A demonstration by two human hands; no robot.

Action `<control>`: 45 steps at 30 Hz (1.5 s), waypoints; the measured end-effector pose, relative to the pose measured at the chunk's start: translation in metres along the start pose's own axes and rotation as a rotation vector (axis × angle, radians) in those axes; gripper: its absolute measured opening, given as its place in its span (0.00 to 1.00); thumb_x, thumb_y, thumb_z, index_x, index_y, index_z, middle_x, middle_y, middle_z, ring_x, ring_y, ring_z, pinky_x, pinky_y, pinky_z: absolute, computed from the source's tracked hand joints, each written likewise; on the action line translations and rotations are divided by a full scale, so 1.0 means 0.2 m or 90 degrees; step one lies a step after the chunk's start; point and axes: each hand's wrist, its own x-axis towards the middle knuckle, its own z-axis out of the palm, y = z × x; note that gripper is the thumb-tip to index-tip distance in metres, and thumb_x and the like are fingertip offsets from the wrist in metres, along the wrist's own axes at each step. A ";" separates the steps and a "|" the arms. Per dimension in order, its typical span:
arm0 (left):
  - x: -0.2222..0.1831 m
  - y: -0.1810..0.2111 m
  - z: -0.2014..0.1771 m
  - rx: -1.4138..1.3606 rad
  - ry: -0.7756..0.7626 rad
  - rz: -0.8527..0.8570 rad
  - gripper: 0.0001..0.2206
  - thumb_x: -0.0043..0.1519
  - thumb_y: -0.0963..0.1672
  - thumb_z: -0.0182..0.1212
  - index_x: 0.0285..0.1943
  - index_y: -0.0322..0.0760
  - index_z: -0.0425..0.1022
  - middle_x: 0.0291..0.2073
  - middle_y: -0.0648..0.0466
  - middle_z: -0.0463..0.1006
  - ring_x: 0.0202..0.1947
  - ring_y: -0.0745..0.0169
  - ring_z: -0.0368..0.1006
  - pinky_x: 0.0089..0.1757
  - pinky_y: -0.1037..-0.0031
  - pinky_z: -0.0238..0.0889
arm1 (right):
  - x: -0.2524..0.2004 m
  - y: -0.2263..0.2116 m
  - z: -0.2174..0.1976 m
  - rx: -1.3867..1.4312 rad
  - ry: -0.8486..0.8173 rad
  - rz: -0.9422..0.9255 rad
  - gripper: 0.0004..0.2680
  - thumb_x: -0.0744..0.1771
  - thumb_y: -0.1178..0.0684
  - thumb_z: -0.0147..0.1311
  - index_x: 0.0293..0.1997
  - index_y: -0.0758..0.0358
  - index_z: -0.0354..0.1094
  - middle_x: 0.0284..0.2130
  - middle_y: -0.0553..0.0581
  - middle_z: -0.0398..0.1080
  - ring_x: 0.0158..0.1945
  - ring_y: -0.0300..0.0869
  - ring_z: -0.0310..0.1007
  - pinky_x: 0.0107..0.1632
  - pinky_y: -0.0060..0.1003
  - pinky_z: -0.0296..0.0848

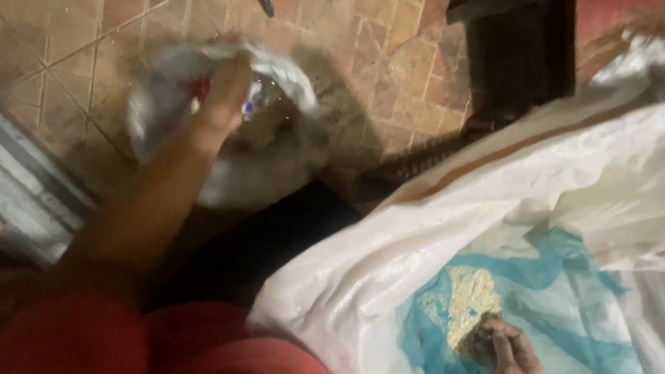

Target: Sorting and cleaning grains by hand on a mesh cloth inside a large sack

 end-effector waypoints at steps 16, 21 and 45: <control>0.52 0.45 0.03 0.267 -0.145 -0.153 0.38 0.60 0.60 0.35 0.76 0.36 0.50 0.72 0.44 0.54 0.68 0.46 0.53 0.60 0.59 0.52 | 0.10 0.17 -0.08 0.001 -0.052 -0.090 0.08 0.71 0.64 0.46 0.52 0.73 0.70 0.44 0.63 0.74 0.44 0.47 0.73 0.50 0.39 0.75; 0.20 0.46 0.13 0.334 -0.204 -0.279 0.58 0.42 0.71 0.17 0.82 0.46 0.38 0.79 0.39 0.38 0.75 0.28 0.43 0.65 0.40 0.51 | 0.06 0.12 -0.07 -0.015 -0.038 -0.086 0.08 0.71 0.64 0.46 0.51 0.74 0.71 0.43 0.62 0.74 0.44 0.45 0.72 0.50 0.36 0.71; -0.11 -0.48 0.18 0.980 -0.096 0.265 0.26 0.67 0.46 0.50 0.77 0.58 0.57 0.48 0.42 0.72 0.36 0.35 0.74 0.34 0.39 0.61 | 0.10 0.18 -0.11 0.032 -0.051 -0.127 0.07 0.70 0.63 0.47 0.50 0.71 0.72 0.42 0.61 0.73 0.42 0.44 0.72 0.47 0.36 0.73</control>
